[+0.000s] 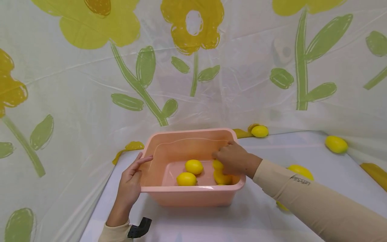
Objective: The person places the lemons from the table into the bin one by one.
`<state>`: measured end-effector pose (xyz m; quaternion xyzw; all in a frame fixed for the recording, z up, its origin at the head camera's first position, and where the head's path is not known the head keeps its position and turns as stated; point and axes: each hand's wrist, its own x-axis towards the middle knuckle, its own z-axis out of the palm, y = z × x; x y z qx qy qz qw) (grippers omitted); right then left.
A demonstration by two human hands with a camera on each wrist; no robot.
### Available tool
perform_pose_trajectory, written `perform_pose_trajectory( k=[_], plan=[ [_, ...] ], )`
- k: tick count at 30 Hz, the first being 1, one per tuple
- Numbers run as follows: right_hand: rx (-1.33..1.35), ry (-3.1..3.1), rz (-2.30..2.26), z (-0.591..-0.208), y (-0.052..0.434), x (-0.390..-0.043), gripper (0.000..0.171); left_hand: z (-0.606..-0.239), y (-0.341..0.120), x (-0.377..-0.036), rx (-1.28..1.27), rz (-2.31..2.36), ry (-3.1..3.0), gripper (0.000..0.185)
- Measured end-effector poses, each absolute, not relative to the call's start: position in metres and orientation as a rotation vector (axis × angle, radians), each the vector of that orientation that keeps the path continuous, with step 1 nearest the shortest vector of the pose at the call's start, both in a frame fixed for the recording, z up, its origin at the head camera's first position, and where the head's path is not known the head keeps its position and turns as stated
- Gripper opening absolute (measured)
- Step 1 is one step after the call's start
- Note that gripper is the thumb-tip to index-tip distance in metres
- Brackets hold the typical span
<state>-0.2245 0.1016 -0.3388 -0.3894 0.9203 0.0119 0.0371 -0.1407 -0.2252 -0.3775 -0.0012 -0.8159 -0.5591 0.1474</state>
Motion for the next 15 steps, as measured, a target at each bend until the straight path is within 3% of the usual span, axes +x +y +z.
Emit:
perform_pose_trajectory(
  k=[15],
  plan=[
    [-1.165,2.868,0.292,-0.3439,0.0930,-0.2270,0.035,-0.3752,-0.2248,-0.1394,-0.038,-1.613,-2.338,0.053]
  ],
)
